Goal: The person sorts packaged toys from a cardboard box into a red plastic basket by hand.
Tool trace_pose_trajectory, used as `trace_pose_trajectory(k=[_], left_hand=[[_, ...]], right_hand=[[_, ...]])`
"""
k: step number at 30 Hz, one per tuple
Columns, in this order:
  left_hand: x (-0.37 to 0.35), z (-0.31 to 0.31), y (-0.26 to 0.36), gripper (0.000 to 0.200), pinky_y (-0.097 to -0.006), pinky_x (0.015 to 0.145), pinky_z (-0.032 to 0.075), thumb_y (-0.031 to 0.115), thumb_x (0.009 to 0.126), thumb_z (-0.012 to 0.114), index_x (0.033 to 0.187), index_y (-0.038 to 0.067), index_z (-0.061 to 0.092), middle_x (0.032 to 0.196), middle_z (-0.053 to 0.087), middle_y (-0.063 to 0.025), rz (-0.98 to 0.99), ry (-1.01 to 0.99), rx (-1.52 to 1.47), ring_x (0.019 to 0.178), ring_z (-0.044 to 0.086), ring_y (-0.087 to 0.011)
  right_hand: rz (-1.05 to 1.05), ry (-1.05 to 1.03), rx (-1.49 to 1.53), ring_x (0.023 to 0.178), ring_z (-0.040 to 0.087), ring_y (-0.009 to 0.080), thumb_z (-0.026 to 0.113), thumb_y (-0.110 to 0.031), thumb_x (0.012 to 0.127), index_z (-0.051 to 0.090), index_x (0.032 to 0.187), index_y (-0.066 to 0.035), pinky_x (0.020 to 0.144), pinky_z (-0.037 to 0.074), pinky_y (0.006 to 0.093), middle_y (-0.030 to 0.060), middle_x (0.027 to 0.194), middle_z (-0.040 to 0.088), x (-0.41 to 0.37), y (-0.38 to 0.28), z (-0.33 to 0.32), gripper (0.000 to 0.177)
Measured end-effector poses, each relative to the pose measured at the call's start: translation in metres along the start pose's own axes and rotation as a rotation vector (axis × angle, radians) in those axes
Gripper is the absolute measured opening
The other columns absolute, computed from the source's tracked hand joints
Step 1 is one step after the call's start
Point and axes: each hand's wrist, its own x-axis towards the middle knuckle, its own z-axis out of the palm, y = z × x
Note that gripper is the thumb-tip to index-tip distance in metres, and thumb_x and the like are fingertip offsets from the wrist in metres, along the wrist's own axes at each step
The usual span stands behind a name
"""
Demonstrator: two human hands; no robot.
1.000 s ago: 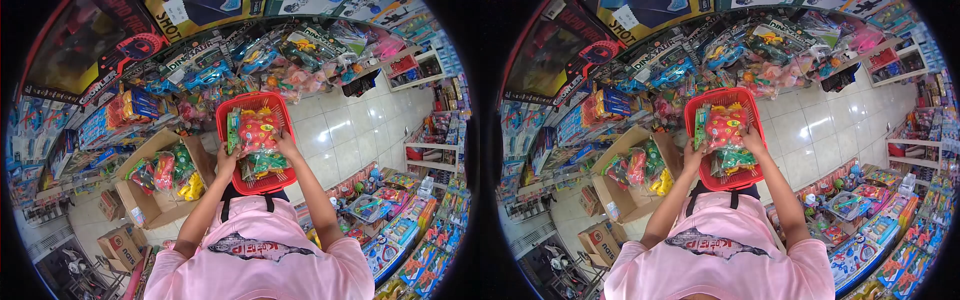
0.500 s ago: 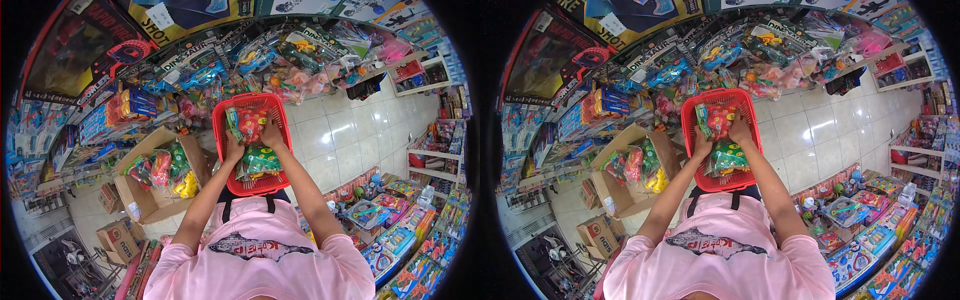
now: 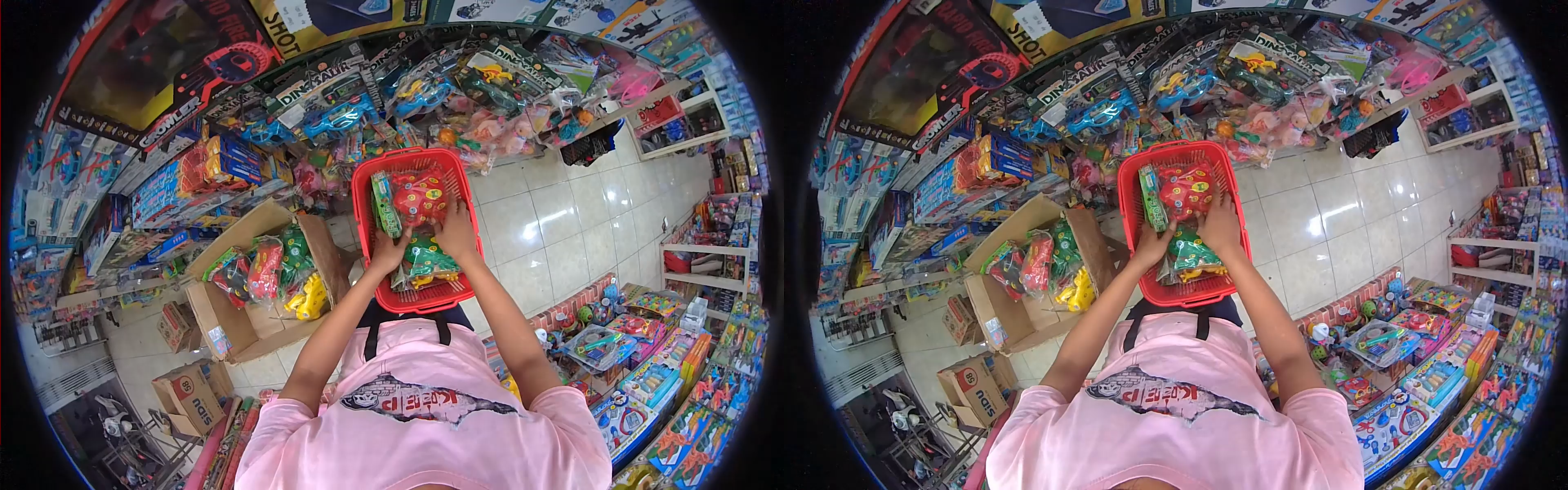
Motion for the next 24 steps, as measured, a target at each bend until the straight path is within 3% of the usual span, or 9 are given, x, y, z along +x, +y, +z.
trace_pose_trajectory(k=[2,5,6,9,10,14,17,21,24], left_hand=[[-0.024,-0.002,-0.002,0.082,-0.0463,0.109,0.039,0.055,0.093,0.064,0.137,-0.012,0.043,0.135,0.05,-0.0353,0.059,-0.053,0.043,0.13,0.049,-0.0454],[-0.043,-0.009,-0.004,0.083,-0.0473,0.11,0.038,0.057,0.092,0.063,0.128,-0.016,0.046,0.135,0.045,-0.0405,0.059,-0.23,0.14,0.131,0.045,-0.0487],[-0.049,-0.01,-0.005,0.079,-0.0479,0.109,0.038,0.054,0.092,0.064,0.125,-0.016,0.049,0.135,0.044,-0.041,0.046,-0.282,0.16,0.129,0.046,-0.0502],[-0.069,-0.005,-0.009,0.073,-0.0487,0.108,0.04,0.045,0.092,0.067,0.125,-0.016,0.047,0.132,0.043,-0.04,0.17,-0.276,0.173,0.126,0.047,-0.0516],[-0.078,0.0,-0.011,0.065,-0.0472,0.106,0.041,0.036,0.091,0.07,0.127,-0.013,0.048,0.128,0.045,-0.0313,0.199,-0.221,0.202,0.124,0.049,-0.0474],[-0.1,-0.005,-0.006,0.061,-0.0503,0.103,0.043,0.01,0.086,0.072,0.132,-0.011,0.038,0.126,0.039,-0.0299,0.378,-0.177,0.105,0.122,0.047,-0.0516],[-0.097,-0.003,-0.015,0.061,-0.0514,0.103,0.043,0.008,0.084,0.074,0.129,-0.012,0.039,0.126,0.038,-0.0302,0.39,-0.205,0.146,0.122,0.047,-0.052],[-0.098,0.004,-0.006,0.051,-0.0544,0.099,0.046,-0.009,0.079,0.066,0.121,-0.011,0.038,0.125,0.038,-0.0319,0.486,-0.213,0.286,0.116,0.049,-0.0535],[-0.104,0.005,-0.003,0.045,-0.054,0.099,0.046,-0.011,0.08,0.06,0.12,-0.012,0.04,0.124,0.039,-0.0315,0.492,-0.175,0.292,0.114,0.049,-0.0527]], right_hand=[[0.141,-0.117,-0.125,0.127,0.05,0.0463,0.066,-0.034,0.092,0.034,0.151,-0.001,0.1,0.047,0.0543,0.0316,0.145,0.043,-0.031,-0.013,-0.018,0.075],[0.196,-0.113,-0.147,0.123,0.053,0.0449,0.069,-0.034,0.09,0.044,0.144,-0.001,0.096,0.048,0.0547,0.0285,0.138,0.051,-0.079,-0.016,-0.008,0.068],[0.186,-0.05,-0.154,0.119,0.056,0.0438,0.069,-0.033,0.09,0.043,0.145,-0.001,0.094,0.049,0.0549,0.0267,0.13,0.056,-0.09,-0.015,0.0,0.069],[0.141,0.048,-0.064,0.116,0.057,0.0433,0.068,-0.033,0.091,0.043,0.145,-0.001,0.092,0.05,0.0541,0.0248,0.128,0.058,-0.112,-0.002,0.015,0.068],[0.091,0.136,-0.087,0.116,0.057,0.0424,0.07,-0.027,0.09,0.041,0.145,-0.001,0.093,0.049,0.0521,0.0228,0.127,0.059,-0.12,0.001,0.021,0.067],[0.035,0.247,0.066,0.115,0.059,0.0398,0.072,-0.013,0.086,0.041,0.144,-0.002,0.093,0.047,0.0513,0.0208,0.127,0.06,-0.136,0.003,0.023,0.066],[0.158,0.214,0.005,0.116,0.059,0.0387,0.072,-0.014,0.086,0.043,0.142,-0.004,0.094,0.046,0.0502,0.0189,0.128,0.06,-0.139,0.002,0.034,0.064],[0.286,0.192,-0.223,0.117,0.06,0.0355,0.067,-0.012,0.086,0.046,0.139,-0.006,0.097,0.044,0.0484,0.0143,0.128,0.062,-0.135,0.01,0.057,0.056],[0.249,0.221,-0.179,0.118,0.059,0.0369,0.068,-0.009,0.084,0.047,0.137,-0.004,0.098,0.045,0.0486,0.0171,0.127,0.06,-0.144,0.007,0.053,0.058]])
